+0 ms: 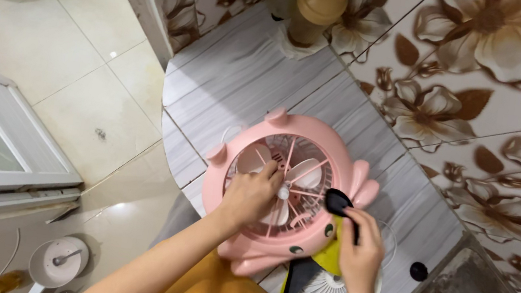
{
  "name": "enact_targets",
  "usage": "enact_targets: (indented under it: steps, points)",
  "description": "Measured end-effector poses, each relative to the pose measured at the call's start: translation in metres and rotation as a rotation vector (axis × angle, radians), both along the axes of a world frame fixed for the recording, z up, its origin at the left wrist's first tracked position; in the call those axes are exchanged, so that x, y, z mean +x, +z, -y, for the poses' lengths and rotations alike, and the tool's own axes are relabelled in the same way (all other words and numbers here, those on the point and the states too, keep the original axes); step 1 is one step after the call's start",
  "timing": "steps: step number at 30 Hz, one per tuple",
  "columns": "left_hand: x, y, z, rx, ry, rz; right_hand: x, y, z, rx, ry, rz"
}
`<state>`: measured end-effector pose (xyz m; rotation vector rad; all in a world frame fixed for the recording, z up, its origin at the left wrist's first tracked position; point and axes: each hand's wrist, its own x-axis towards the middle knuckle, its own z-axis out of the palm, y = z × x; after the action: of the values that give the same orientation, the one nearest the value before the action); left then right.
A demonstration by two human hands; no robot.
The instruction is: The person sits on the floor with a pink rabbit-shaped desk fan on their lap, wipes the fan with a yellow cloth, removes the front grille, unscrews the blade cap and takes off the blades and rear grille, then wipes the parts and begins fitting the blades and grille back on.
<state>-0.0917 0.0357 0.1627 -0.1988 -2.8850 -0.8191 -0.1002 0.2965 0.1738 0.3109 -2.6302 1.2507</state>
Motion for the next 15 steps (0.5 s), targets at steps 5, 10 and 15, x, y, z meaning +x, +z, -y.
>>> enact_targets:
  steps: [5,10,15]
  points:
    - [-0.011,-0.007,0.006,-0.125,-0.048,-0.255,-0.014,0.011,-0.034,-1.127,-0.342,0.501]
    - [-0.018,-0.007,0.007,-0.245,-0.038,-0.422,-0.01,0.043,0.003,-0.903,-0.241,0.358]
    - [-0.019,-0.006,0.006,-0.211,-0.109,-0.51,-0.012,0.065,0.065,0.09,0.05,-0.401]
